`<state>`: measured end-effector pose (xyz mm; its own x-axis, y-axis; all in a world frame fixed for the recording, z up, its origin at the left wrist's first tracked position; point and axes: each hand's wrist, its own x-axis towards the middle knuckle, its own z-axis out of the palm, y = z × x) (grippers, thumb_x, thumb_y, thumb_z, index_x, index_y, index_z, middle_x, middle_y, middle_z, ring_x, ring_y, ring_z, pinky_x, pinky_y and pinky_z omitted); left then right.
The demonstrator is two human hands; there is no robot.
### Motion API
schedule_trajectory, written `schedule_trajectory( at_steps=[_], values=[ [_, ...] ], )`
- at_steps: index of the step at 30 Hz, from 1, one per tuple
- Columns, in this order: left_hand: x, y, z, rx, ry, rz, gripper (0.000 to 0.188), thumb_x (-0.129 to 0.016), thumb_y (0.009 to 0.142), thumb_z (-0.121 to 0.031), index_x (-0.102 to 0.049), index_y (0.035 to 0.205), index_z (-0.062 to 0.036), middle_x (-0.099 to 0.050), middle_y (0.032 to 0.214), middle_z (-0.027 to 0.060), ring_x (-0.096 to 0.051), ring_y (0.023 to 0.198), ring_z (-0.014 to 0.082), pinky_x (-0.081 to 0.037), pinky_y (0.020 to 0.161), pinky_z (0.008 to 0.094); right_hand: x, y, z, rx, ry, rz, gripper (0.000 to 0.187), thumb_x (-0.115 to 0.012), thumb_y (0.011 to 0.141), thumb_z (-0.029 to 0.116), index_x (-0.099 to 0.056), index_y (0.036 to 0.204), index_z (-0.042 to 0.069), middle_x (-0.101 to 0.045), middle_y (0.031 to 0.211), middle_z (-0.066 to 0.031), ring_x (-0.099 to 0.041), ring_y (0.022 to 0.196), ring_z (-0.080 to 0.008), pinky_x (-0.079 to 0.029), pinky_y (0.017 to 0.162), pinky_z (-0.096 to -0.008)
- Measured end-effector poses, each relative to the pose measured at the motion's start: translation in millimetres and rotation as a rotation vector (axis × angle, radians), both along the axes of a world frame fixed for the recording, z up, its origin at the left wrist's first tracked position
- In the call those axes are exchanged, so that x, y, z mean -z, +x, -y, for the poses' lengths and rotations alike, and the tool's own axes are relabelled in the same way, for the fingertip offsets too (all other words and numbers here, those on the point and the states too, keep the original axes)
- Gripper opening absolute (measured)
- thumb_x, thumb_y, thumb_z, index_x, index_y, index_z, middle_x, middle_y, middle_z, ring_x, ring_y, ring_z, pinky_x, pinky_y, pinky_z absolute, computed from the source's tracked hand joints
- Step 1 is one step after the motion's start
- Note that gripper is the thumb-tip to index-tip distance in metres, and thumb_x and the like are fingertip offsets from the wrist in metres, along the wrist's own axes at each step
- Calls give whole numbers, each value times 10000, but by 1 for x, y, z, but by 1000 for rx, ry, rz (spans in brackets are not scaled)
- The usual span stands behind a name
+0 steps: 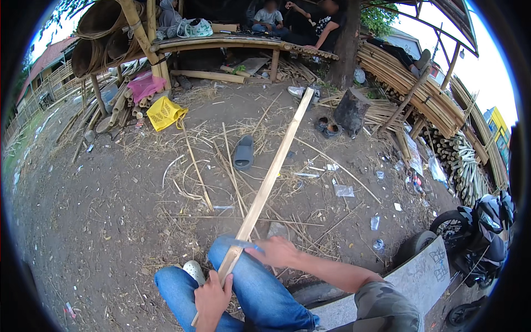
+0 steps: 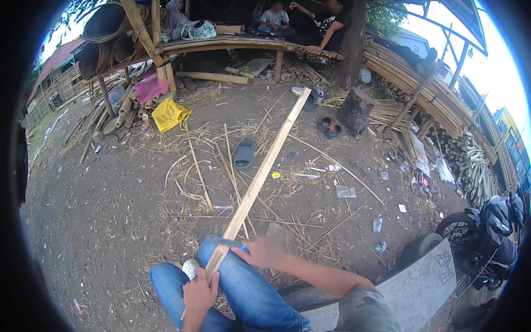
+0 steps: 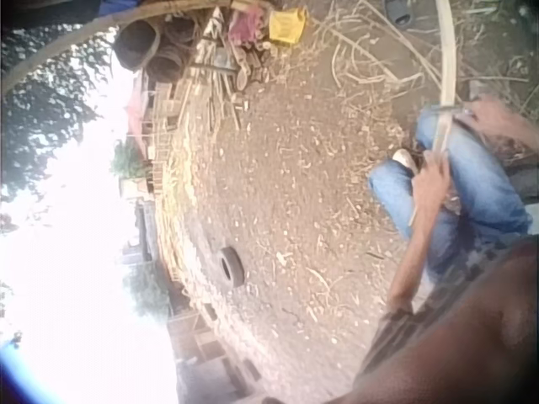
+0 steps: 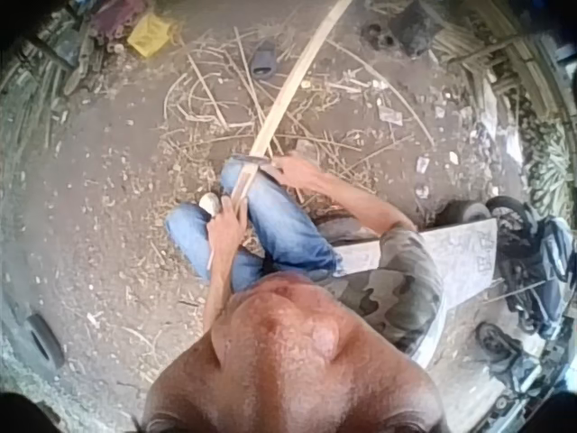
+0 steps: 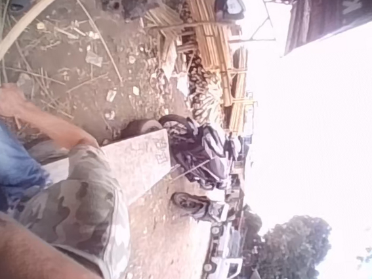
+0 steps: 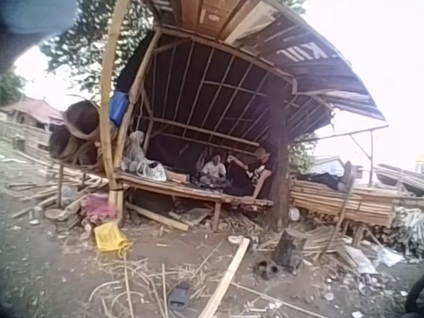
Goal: The person uses a knife to scrape and shave the surface and edges of a split bamboo strip, turning the strip around to shave different sections.
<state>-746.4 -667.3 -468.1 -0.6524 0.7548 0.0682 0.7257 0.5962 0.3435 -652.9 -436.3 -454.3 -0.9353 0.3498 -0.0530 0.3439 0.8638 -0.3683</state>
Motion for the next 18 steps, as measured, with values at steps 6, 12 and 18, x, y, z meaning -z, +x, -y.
schedule_trajectory(
  at_steps=[6,12,18],
  values=[
    [1,-2,1,-11,-8,2,413,-553,938,-432,-466,859,-36,-628,590,168,-638,497,361,-512,451,454,1,1,-2,114,-29,-37,593,-396,976,555,-703,907,53,-638,660,-238,-656,649,-426,-525,694,-529],
    [-4,0,-4,-6,17,16,415,-557,937,-433,-468,860,-35,-633,598,171,-642,499,356,-512,449,454,-4,-11,-40,321,25,-114,600,-412,966,560,-688,876,35,-641,670,-242,-671,692,-412,-528,677,-530],
    [-4,0,-1,-1,18,22,409,-568,932,-425,-469,856,-36,-626,580,166,-638,488,351,-511,439,450,-10,-1,11,82,-141,9,585,-412,974,537,-681,844,34,-638,678,-254,-657,684,-431,-518,662,-534]
  ],
)
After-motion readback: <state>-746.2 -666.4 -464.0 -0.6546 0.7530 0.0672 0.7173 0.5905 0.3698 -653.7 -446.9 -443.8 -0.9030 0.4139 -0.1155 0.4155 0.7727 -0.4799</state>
